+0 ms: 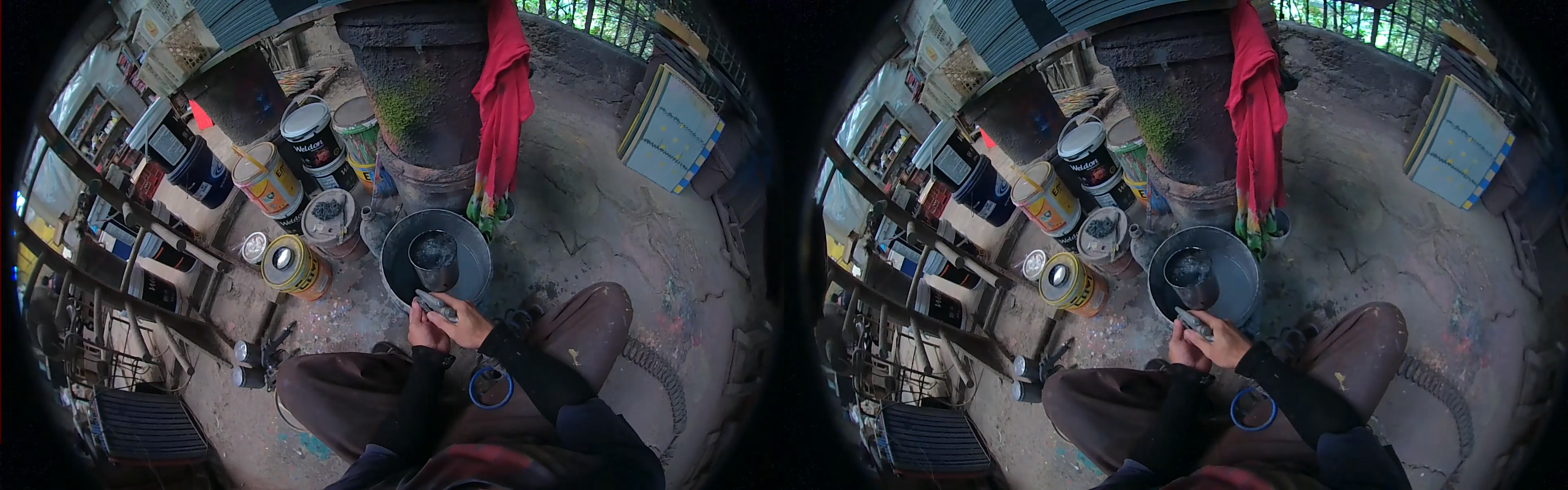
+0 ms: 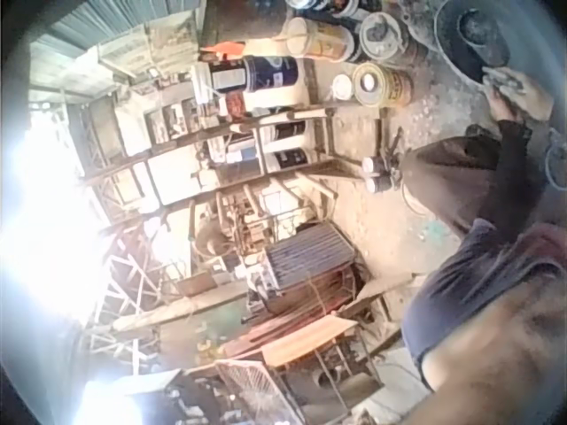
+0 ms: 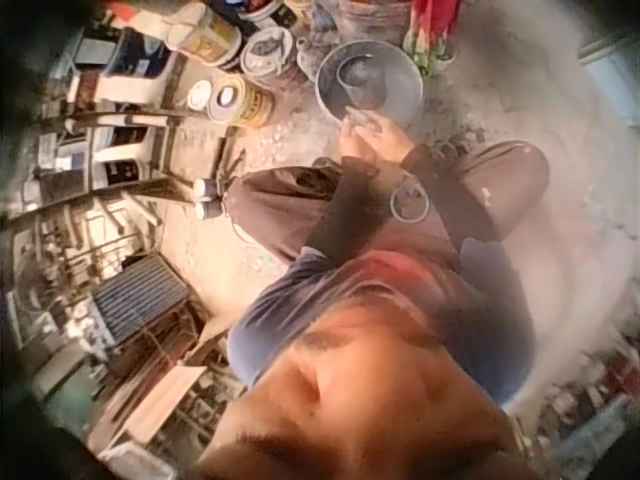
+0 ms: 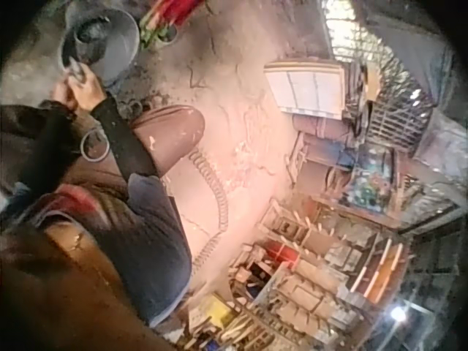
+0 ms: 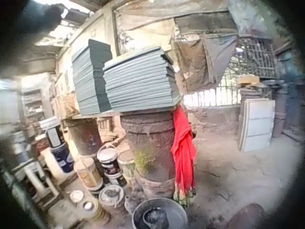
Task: The person sits on the floor and cleans a paint sprayer by pouring liquid from a metal cup into the sprayer's container and using a small tool to scrub the interior. The person repeatedly pours the liquid and scrubs the sprayer parts over a bucket.
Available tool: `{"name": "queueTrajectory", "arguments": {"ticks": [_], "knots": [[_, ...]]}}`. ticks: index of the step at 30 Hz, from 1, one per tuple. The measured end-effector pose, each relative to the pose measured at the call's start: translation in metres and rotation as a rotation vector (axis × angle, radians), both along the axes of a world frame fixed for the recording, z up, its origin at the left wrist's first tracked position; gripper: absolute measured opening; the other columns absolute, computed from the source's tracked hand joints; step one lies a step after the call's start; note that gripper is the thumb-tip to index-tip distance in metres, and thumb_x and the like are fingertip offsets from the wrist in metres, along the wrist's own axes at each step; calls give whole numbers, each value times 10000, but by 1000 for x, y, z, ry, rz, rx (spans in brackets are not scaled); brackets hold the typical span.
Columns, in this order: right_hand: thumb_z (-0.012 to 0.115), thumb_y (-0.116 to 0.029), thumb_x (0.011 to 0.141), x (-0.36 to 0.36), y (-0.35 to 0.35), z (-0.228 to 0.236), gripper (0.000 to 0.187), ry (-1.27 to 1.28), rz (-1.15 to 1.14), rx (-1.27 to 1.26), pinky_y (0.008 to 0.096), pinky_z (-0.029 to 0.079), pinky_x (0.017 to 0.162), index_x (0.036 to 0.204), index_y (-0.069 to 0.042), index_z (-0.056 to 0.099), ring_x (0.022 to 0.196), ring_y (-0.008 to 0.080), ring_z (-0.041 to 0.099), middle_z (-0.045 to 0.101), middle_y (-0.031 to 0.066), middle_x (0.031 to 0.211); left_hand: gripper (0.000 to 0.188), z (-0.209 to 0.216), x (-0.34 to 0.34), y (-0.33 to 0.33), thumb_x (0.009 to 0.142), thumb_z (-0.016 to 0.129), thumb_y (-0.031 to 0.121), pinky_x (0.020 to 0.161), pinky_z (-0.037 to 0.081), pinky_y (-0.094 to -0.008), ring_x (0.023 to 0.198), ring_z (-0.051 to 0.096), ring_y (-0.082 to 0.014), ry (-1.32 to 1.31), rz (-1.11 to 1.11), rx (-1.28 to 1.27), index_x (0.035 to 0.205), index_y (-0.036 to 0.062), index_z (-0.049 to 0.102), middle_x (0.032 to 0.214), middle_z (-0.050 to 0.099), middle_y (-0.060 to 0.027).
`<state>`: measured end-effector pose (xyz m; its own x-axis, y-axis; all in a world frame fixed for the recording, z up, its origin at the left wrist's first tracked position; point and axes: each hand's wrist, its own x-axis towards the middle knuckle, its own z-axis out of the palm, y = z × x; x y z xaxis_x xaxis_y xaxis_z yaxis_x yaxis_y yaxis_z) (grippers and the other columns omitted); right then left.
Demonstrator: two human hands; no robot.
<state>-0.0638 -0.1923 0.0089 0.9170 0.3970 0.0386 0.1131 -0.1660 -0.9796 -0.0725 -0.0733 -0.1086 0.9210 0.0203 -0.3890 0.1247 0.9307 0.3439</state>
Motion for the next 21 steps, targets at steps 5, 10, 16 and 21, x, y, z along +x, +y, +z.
{"name": "queueTrajectory", "arguments": {"ticks": [5,10,16,21], "knots": [[586,-262,874,0,1,-3,464,9,-3,11,352,451,894,1235,18,500,1062,326,590,602,217,1126,314,-1,3,2,989,365,304,883,450,-394,996,566,-226,7,19,19,1161,82,506,1071,591,-70],[583,-285,874,0,-1,-15,471,-61,-50,4,364,467,855,1238,2,502,1003,348,611,622,223,1062,406,15,-1,3,977,358,386,892,448,-407,1015,566,-239,-27,-78,60,1157,59,518,1109,592,-88],[560,-296,896,-3,-5,-8,500,-41,-11,-63,357,466,876,1287,-4,454,1031,320,604,606,213,1107,505,37,-2,-1,941,410,456,955,422,-447,1086,532,-300,28,-169,118,1257,64,457,1183,543,-133],[576,-272,876,-7,-2,1,464,5,-29,25,366,461,861,1224,23,491,1013,335,598,595,213,1109,515,22,1,15,921,438,459,965,413,-449,1111,520,-304,0,-187,112,1266,78,459,1206,539,-129]]}}
